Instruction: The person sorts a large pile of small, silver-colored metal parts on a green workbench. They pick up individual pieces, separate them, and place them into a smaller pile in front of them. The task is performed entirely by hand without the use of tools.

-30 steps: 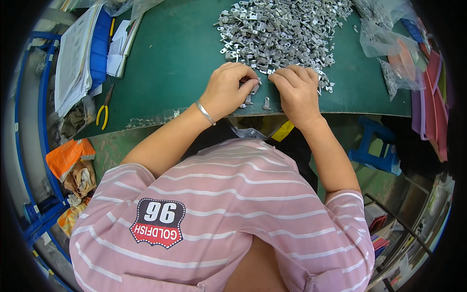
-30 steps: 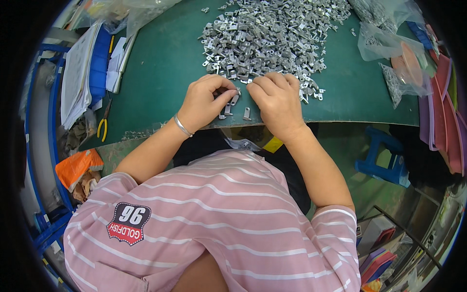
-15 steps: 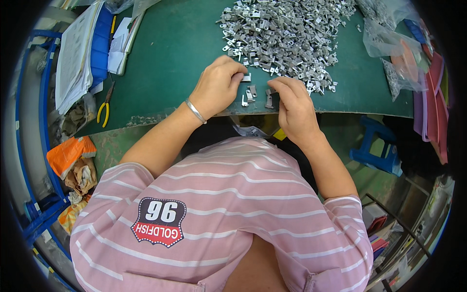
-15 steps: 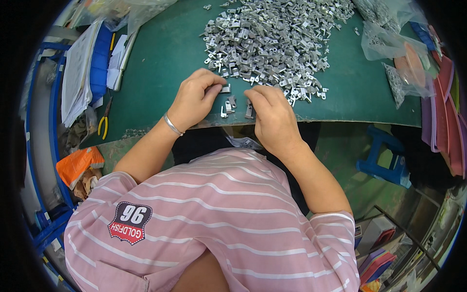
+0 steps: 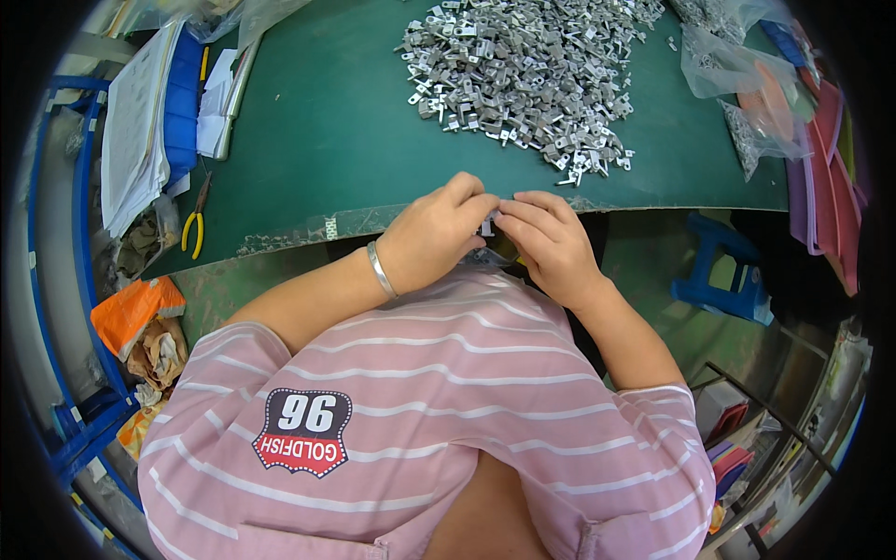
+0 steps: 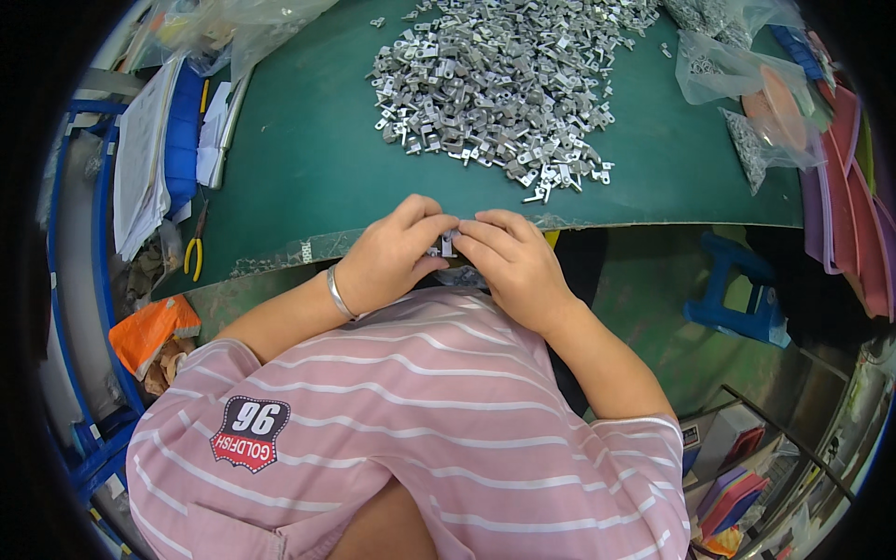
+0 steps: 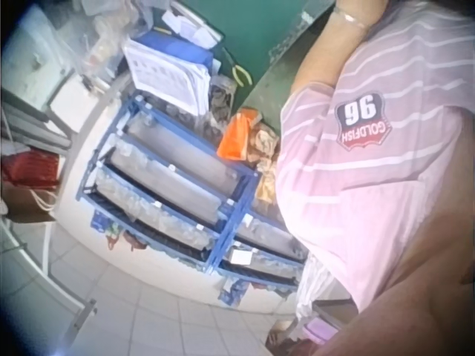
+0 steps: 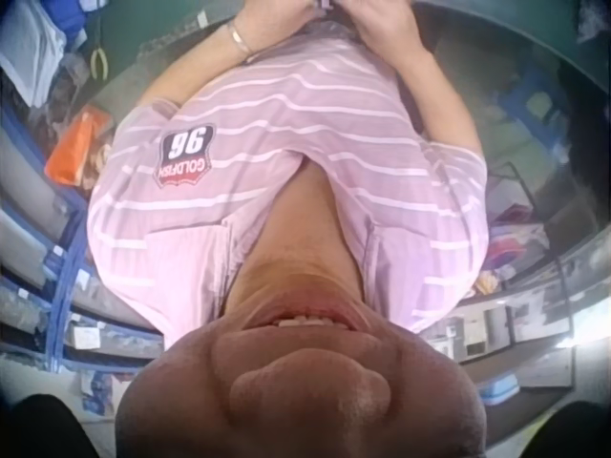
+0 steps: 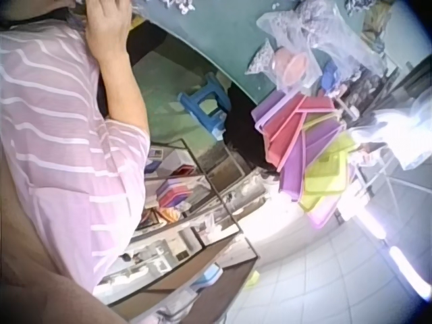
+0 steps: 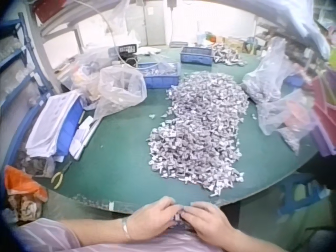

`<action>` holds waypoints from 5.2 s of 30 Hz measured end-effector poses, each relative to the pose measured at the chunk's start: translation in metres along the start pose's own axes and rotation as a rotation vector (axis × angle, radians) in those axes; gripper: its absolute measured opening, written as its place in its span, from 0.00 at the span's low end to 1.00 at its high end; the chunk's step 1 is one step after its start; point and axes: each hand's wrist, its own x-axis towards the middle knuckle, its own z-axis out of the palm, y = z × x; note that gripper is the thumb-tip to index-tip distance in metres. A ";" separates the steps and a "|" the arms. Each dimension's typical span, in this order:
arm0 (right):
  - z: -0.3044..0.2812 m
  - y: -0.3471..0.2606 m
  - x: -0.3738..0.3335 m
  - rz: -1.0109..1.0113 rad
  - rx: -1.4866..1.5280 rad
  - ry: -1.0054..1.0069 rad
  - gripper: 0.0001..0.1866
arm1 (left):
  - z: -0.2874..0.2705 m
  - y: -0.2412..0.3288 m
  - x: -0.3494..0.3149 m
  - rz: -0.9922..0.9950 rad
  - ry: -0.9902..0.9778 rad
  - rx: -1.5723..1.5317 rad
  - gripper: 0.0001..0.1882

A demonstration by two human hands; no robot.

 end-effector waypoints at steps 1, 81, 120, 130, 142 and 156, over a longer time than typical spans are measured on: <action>-0.002 0.001 -0.004 -0.013 -0.010 0.000 0.18 | 0.002 0.002 0.000 0.014 -0.009 -0.018 0.26; -0.014 0.023 0.028 0.174 0.020 0.099 0.21 | -0.005 -0.023 0.023 -0.339 0.272 -0.171 0.05; -0.025 0.008 0.044 0.770 0.937 0.044 0.09 | -0.011 -0.021 0.009 -0.021 0.260 -0.126 0.08; -0.024 0.013 0.028 0.511 0.145 0.062 0.12 | -0.024 -0.032 0.003 -0.142 0.140 -0.084 0.14; -0.006 -0.001 0.011 0.068 0.141 -0.069 0.10 | 0.008 -0.005 0.004 0.074 0.056 0.008 0.17; 0.007 0.023 0.047 0.097 -0.081 0.104 0.19 | 0.002 -0.030 0.040 -0.014 0.270 0.058 0.09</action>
